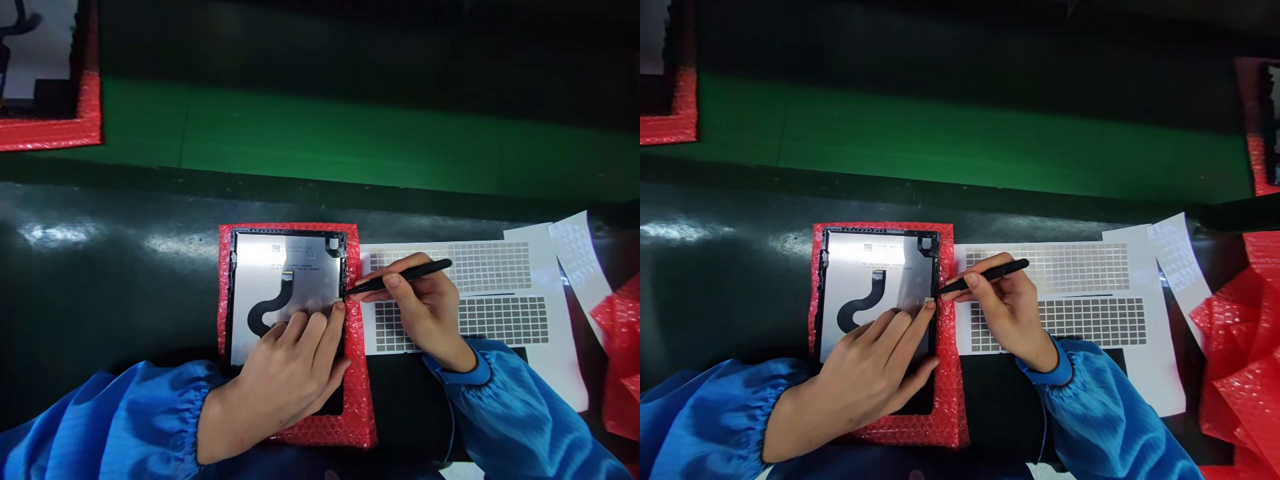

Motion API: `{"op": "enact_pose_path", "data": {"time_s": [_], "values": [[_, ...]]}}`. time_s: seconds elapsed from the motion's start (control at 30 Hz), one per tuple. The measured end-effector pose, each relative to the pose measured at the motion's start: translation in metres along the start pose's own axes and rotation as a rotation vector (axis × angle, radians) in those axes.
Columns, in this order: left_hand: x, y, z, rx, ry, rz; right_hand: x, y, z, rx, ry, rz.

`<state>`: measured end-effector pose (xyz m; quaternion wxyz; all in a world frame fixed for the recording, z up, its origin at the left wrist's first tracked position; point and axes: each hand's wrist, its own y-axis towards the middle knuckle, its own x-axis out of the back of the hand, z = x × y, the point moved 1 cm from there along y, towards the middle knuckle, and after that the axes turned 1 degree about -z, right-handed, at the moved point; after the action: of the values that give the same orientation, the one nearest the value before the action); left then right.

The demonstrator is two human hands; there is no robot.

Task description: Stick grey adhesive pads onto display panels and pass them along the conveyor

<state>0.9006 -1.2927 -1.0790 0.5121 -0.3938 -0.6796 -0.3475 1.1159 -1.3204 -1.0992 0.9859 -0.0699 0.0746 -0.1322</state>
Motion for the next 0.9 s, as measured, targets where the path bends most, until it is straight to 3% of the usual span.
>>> {"op": "enact_pose_path", "data": {"time_s": [0.23,0.43,0.53,0.63,0.9], "values": [[0.004,0.005,0.003,0.028,-0.089,-0.057,0.020,0.002,0.020,0.058,-0.148,-0.175],[0.015,0.033,0.002,-0.058,-0.026,-0.095,0.034,0.013,0.021,0.078,-0.260,-0.155],[0.007,0.053,0.001,-0.117,-0.002,-0.049,0.036,0.018,0.017,0.086,-0.290,-0.163],[-0.006,0.066,0.005,-0.069,-0.016,-0.001,0.037,0.024,0.013,0.105,-0.311,-0.181],[-0.017,0.069,0.010,-0.025,-0.034,0.030,0.038,0.032,0.007,0.065,-0.260,-0.194]]}}
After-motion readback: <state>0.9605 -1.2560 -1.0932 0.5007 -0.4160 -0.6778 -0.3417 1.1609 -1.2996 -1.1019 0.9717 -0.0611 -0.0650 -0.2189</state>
